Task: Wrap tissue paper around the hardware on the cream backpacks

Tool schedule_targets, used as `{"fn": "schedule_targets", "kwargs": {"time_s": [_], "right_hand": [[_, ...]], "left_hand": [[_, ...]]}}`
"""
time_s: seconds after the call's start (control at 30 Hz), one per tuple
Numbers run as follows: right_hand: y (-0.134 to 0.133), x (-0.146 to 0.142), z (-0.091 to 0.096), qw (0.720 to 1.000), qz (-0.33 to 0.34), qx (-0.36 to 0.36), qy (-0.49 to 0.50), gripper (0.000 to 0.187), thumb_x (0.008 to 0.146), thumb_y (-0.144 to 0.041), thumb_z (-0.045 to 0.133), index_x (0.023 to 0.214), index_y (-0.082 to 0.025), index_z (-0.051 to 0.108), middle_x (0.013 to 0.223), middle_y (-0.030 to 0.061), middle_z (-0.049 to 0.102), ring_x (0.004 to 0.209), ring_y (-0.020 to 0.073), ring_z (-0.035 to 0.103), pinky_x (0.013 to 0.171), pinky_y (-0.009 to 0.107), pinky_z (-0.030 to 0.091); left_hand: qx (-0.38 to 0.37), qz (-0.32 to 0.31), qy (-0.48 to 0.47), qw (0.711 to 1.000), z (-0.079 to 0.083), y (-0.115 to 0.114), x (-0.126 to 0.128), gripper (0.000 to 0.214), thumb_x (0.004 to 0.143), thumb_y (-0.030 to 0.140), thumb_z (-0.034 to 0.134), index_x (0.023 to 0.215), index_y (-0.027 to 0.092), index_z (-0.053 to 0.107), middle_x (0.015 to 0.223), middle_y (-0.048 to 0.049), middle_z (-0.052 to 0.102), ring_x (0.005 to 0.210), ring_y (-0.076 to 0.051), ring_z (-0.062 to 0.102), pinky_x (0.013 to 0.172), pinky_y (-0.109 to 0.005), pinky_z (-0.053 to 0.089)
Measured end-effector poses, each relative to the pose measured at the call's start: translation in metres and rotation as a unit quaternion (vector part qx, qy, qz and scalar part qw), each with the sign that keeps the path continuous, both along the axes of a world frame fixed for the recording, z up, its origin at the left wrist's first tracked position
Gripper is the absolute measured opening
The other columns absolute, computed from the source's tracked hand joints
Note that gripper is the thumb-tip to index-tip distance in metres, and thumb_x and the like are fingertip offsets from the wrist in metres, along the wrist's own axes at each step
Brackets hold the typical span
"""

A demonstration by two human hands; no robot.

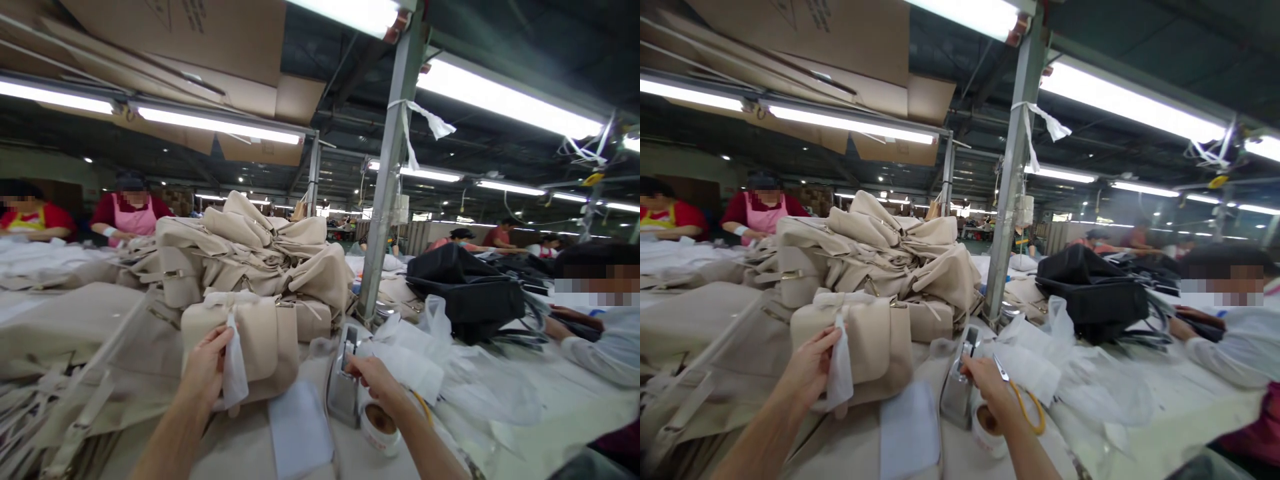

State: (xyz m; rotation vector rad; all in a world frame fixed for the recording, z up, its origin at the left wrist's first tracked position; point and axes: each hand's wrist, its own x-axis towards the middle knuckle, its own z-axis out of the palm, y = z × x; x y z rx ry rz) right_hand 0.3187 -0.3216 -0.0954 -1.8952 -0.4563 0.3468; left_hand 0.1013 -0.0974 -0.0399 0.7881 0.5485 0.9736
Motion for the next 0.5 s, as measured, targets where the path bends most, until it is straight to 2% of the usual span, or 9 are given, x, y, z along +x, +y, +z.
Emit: {"fn": "schedule_targets", "kwargs": {"time_s": [0.13,0.2,0.27,0.37,0.5], "right_hand": [[0.009,0.001,0.015,0.999,0.010,-0.028,0.035,0.023,0.056,-0.030,0.061,0.041,-0.023,0.045,0.039,-0.0100,0.026,0.042,0.0081,0.016,0.046,0.026,0.009],[0.006,-0.003,0.023,1.000,0.008,-0.018,0.017,0.021,0.056,-0.031,0.061,0.043,-0.023,0.045,0.041,-0.0104,0.025,0.044,0.0085,0.017,0.047,0.027,0.010],[0.000,-0.013,0.025,1.000,0.010,-0.001,-0.007,0.019,0.059,-0.036,0.061,0.050,-0.022,0.052,0.046,-0.0085,0.032,0.047,0.0096,0.023,0.048,0.026,0.014],[-0.012,-0.038,0.008,1.000,0.019,0.001,-0.006,0.024,0.063,-0.045,0.057,0.055,-0.022,0.055,0.051,-0.0058,0.041,0.049,0.0110,0.030,0.048,0.026,0.019],[-0.016,-0.068,-0.034,0.998,0.041,-0.039,0.019,0.025,0.056,-0.045,0.057,0.043,-0.025,0.047,0.042,-0.0061,0.032,0.043,0.0113,0.026,0.046,0.027,0.017]], "left_hand": [[0.008,0.008,-0.007,1.000,-0.003,0.003,-0.001,0.014,0.060,0.010,0.077,0.068,0.013,0.067,0.058,0.0020,0.066,0.049,-0.011,0.057,0.052,-0.021,0.044],[0.012,0.014,-0.010,1.000,-0.005,0.003,-0.001,0.015,0.058,0.012,0.078,0.069,0.014,0.068,0.060,0.0017,0.067,0.050,-0.011,0.057,0.053,-0.022,0.044],[0.015,0.019,-0.013,1.000,-0.006,0.003,-0.001,0.018,0.054,0.016,0.079,0.068,0.014,0.068,0.061,0.0016,0.067,0.052,-0.011,0.057,0.054,-0.022,0.044],[0.019,0.027,-0.017,0.999,-0.009,0.003,0.001,0.023,0.047,0.023,0.080,0.065,0.015,0.068,0.062,0.0015,0.068,0.055,-0.011,0.056,0.055,-0.021,0.042],[0.031,0.057,-0.012,0.998,-0.012,-0.001,0.002,0.032,0.044,0.033,0.081,0.069,0.016,0.069,0.060,0.0022,0.068,0.055,-0.012,0.055,0.054,-0.021,0.039]]}}
